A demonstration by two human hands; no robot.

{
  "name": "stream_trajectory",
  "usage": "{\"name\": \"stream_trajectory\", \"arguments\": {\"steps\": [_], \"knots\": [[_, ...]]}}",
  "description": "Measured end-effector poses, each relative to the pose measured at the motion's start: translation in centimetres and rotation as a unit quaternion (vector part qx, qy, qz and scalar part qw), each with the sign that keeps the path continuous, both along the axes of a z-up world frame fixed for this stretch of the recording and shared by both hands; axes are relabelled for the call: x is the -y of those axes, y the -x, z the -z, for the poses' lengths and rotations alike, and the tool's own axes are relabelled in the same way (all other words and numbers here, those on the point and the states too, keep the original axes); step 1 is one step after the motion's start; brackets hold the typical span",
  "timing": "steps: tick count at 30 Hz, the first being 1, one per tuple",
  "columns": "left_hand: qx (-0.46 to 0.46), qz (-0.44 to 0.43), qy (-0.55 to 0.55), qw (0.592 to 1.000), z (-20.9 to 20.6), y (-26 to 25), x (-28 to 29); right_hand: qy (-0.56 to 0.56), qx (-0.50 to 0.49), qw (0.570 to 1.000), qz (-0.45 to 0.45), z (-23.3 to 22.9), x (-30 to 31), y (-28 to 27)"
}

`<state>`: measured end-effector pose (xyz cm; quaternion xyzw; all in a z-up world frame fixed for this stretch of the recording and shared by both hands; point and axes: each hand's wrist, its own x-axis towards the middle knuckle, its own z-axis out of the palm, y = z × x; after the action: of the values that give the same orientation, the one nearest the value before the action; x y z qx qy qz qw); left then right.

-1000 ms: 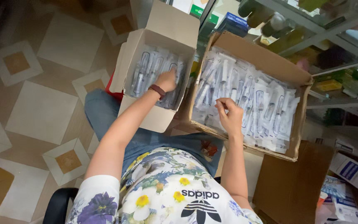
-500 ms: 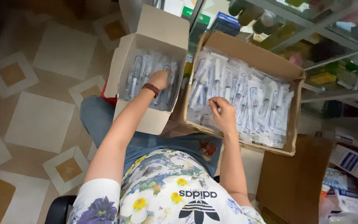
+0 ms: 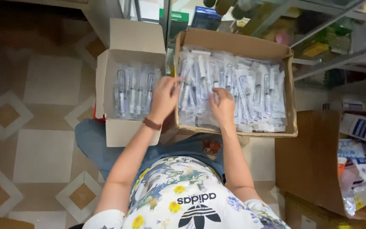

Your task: The person sits on the floor and transfers individually wrapped medical syringes from a smaller cardboard box to a larger one. They pick up the items one by one and place them into the larger container, gradually filling it.

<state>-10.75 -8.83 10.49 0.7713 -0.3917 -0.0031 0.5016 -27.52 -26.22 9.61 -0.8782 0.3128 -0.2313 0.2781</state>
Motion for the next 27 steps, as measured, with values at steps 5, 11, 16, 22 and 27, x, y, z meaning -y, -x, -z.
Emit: {"name": "stream_trajectory", "arguments": {"steps": [5,11,16,22,27], "knots": [[0.075,0.08,0.006,0.994,-0.5,4.8,0.8,0.059,-0.032,0.994,-0.083,0.2,-0.4,-0.1],[0.116,0.086,-0.091,0.985,0.6,5.3,1.3,0.223,-0.088,0.96,-0.143,-1.5,-2.2,-0.6],[0.106,0.091,-0.089,0.986,0.4,5.4,1.1,0.185,-0.081,0.97,-0.137,-0.8,-1.8,-0.5],[0.103,0.089,-0.083,0.987,-0.1,5.3,1.1,0.128,0.011,0.99,-0.057,0.5,-1.0,-0.1],[0.093,0.09,-0.055,0.99,-0.6,5.4,1.1,-0.093,0.12,0.984,0.09,0.1,-0.4,0.2]]}}
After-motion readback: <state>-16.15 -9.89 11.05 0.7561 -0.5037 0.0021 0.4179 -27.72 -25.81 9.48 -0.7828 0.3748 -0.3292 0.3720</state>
